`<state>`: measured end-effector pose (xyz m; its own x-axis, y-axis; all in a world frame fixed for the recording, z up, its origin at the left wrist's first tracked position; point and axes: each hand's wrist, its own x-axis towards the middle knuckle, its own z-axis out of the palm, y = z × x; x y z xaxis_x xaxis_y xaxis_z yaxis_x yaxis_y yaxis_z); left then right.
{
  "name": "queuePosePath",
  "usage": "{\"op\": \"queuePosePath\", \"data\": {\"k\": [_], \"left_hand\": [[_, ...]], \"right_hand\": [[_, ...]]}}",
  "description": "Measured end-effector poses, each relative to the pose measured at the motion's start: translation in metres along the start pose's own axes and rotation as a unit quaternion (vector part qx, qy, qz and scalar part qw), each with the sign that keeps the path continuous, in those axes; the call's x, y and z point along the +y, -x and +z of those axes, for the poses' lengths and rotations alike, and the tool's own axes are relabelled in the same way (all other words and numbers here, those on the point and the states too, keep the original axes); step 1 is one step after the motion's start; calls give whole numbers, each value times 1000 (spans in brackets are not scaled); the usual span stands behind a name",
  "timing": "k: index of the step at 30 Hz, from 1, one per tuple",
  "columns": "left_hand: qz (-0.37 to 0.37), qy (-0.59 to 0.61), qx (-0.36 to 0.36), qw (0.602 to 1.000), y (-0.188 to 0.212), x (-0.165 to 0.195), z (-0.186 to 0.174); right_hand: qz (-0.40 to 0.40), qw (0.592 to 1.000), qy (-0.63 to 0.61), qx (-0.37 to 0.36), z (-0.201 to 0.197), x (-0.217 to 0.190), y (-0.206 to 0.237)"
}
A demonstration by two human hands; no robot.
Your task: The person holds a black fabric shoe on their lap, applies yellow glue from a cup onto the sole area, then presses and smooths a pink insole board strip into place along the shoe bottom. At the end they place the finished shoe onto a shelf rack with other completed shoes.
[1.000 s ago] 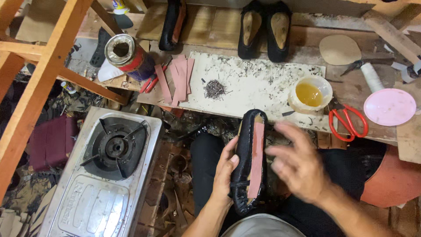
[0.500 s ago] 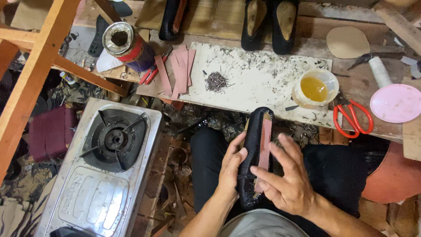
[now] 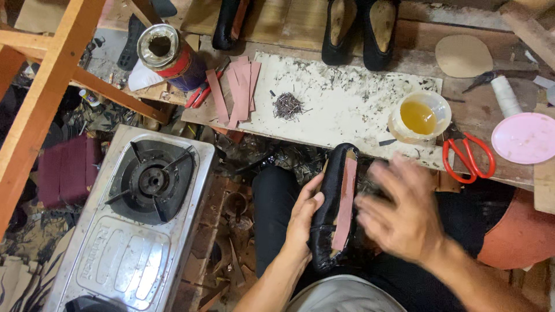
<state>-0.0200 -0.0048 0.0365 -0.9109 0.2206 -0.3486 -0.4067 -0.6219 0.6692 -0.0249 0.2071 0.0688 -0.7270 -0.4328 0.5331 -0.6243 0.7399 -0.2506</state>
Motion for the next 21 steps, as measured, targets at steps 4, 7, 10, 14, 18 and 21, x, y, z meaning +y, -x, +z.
{"op": "queuePosePath", "data": {"k": [4,7,10,14,18,21], "left_hand": [[3,6,-17,1000,7,2,-2],[8,-5,-19,1000,7,4,-2],[15,-6,-13,1000,6,5,-3],[17,4,-5,1000,5,4,-6],[5,20,-5,1000,1,4,-4],[1,19,-6,1000,-3,2,1]], "right_hand": [[118,981,150,-23,-10,78,-20],[167,955,234,-78,-5,119,-20],[195,966,145,-90,1,138,-17],[167,980,107,-26,-2,122,-23],[187,982,-38,17,-10,47,-23],[23,994,-109,-9,3,-21,-8]]}}
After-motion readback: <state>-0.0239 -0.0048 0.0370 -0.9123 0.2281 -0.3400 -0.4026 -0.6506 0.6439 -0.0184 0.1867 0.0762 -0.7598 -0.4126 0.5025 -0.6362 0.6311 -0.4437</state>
